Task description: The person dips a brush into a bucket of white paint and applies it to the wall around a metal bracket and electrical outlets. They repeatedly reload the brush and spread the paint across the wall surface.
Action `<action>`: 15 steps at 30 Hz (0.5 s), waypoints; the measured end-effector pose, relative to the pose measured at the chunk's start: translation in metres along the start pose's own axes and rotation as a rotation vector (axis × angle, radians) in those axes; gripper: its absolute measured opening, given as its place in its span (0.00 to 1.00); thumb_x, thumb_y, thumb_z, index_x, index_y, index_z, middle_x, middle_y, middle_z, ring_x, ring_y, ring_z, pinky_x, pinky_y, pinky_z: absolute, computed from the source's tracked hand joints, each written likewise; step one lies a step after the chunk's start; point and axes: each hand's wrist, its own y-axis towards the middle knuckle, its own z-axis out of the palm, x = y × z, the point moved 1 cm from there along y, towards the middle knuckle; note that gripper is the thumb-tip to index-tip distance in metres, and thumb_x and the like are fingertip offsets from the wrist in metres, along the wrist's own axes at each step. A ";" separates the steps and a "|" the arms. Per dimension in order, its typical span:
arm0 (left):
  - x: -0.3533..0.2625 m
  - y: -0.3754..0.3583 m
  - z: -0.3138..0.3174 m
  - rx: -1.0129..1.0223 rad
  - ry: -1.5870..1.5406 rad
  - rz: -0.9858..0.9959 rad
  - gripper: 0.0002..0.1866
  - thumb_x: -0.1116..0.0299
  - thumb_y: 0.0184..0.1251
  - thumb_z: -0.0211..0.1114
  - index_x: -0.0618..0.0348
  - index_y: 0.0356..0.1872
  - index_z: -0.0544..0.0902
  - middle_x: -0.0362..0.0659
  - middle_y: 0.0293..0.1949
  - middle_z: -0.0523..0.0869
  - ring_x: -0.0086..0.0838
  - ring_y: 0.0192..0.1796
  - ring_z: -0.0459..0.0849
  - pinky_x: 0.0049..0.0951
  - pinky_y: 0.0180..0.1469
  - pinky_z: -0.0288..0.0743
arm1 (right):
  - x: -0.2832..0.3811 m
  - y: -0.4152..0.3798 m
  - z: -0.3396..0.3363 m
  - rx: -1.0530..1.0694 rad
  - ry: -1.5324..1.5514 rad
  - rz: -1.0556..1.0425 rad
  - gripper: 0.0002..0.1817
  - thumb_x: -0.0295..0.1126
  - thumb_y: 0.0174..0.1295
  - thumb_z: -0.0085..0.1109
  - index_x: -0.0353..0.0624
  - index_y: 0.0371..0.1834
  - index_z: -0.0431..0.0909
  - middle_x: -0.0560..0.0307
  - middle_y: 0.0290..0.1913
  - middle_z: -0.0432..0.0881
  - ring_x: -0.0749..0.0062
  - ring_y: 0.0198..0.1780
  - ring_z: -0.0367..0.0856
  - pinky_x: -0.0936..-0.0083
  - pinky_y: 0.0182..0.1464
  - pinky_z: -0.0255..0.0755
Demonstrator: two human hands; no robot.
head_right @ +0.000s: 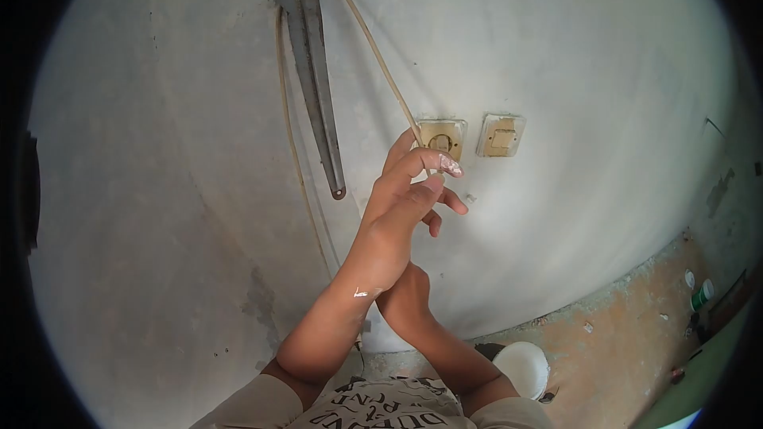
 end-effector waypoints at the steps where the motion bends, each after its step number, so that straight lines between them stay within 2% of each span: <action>1: 0.000 -0.001 0.000 0.001 -0.035 0.007 0.12 0.76 0.71 0.51 0.54 0.50 0.79 0.62 0.70 0.60 0.30 0.42 0.88 0.31 0.54 0.76 | 0.004 0.001 -0.006 -0.089 -0.046 -0.042 0.14 0.35 0.68 0.58 0.37 0.51 0.75 0.47 0.45 0.82 0.51 0.44 0.83 0.59 0.43 0.74; 2: -0.001 -0.001 0.000 0.003 -0.070 0.012 0.11 0.75 0.71 0.52 0.53 0.50 0.79 0.62 0.70 0.61 0.31 0.42 0.88 0.31 0.53 0.76 | 0.008 0.002 -0.011 -0.178 -0.093 -0.083 0.13 0.32 0.61 0.61 0.37 0.45 0.77 0.44 0.39 0.85 0.43 0.36 0.85 0.58 0.37 0.76; 3: -0.002 0.000 0.001 0.010 -0.077 0.010 0.11 0.75 0.71 0.52 0.53 0.50 0.79 0.62 0.70 0.61 0.31 0.42 0.88 0.31 0.53 0.76 | 0.014 0.004 -0.016 -0.182 -0.100 -0.077 0.13 0.32 0.61 0.61 0.37 0.45 0.77 0.44 0.39 0.85 0.43 0.36 0.85 0.58 0.37 0.76; 6: -0.006 0.003 0.005 -0.024 -0.079 -0.085 0.10 0.74 0.72 0.54 0.54 0.50 0.80 0.61 0.66 0.66 0.32 0.42 0.88 0.29 0.50 0.75 | 0.031 0.022 -0.028 -0.253 0.011 -0.045 0.16 0.34 0.61 0.61 0.38 0.50 0.76 0.43 0.42 0.84 0.45 0.40 0.85 0.56 0.39 0.76; 7: -0.006 0.004 0.005 -0.015 -0.043 -0.083 0.09 0.73 0.72 0.55 0.55 0.50 0.79 0.59 0.63 0.69 0.32 0.42 0.88 0.29 0.49 0.75 | 0.038 0.031 -0.031 -0.345 -0.015 -0.108 0.17 0.34 0.62 0.61 0.38 0.51 0.75 0.44 0.43 0.84 0.48 0.42 0.85 0.57 0.40 0.75; 8: -0.006 0.005 0.006 -0.006 -0.007 -0.079 0.09 0.73 0.72 0.57 0.56 0.49 0.79 0.57 0.60 0.72 0.32 0.42 0.89 0.29 0.48 0.74 | 0.042 0.040 -0.035 -0.439 -0.040 -0.172 0.18 0.35 0.63 0.60 0.38 0.53 0.74 0.45 0.43 0.83 0.51 0.44 0.85 0.58 0.41 0.75; 9: -0.005 0.007 0.006 -0.002 -0.012 -0.077 0.09 0.73 0.72 0.57 0.56 0.49 0.79 0.57 0.60 0.72 0.32 0.42 0.89 0.29 0.48 0.74 | 0.037 0.051 -0.033 -0.442 -0.046 -0.172 0.18 0.35 0.63 0.60 0.38 0.53 0.74 0.45 0.43 0.83 0.51 0.44 0.85 0.58 0.41 0.75; 11: -0.005 0.009 0.007 -0.046 0.087 0.030 0.09 0.73 0.71 0.58 0.59 0.49 0.79 0.53 0.55 0.74 0.31 0.42 0.89 0.29 0.46 0.75 | 0.019 0.071 -0.026 -0.500 0.007 -0.241 0.22 0.34 0.66 0.58 0.38 0.62 0.71 0.48 0.48 0.80 0.56 0.44 0.83 0.62 0.43 0.75; 12: -0.008 0.012 0.005 -0.043 0.085 0.033 0.09 0.73 0.71 0.58 0.59 0.49 0.79 0.53 0.55 0.74 0.31 0.42 0.89 0.29 0.46 0.75 | 0.022 0.078 -0.024 -0.504 0.003 -0.242 0.22 0.34 0.66 0.58 0.38 0.62 0.71 0.48 0.48 0.80 0.56 0.44 0.83 0.62 0.43 0.75; 14: -0.018 0.015 0.003 0.010 -0.006 0.023 0.09 0.74 0.71 0.59 0.62 0.50 0.78 0.53 0.56 0.73 0.32 0.42 0.89 0.28 0.44 0.76 | 0.034 0.091 -0.016 -0.564 -0.231 -0.333 0.31 0.25 0.69 0.58 0.36 0.75 0.63 0.48 0.51 0.79 0.53 0.54 0.79 0.63 0.60 0.70; 15: -0.023 0.015 0.004 0.012 -0.008 0.025 0.09 0.74 0.71 0.59 0.62 0.50 0.78 0.53 0.56 0.73 0.32 0.42 0.89 0.28 0.44 0.76 | 0.038 0.092 -0.018 -0.566 -0.234 -0.334 0.31 0.25 0.69 0.58 0.36 0.75 0.63 0.48 0.51 0.79 0.53 0.54 0.79 0.63 0.60 0.70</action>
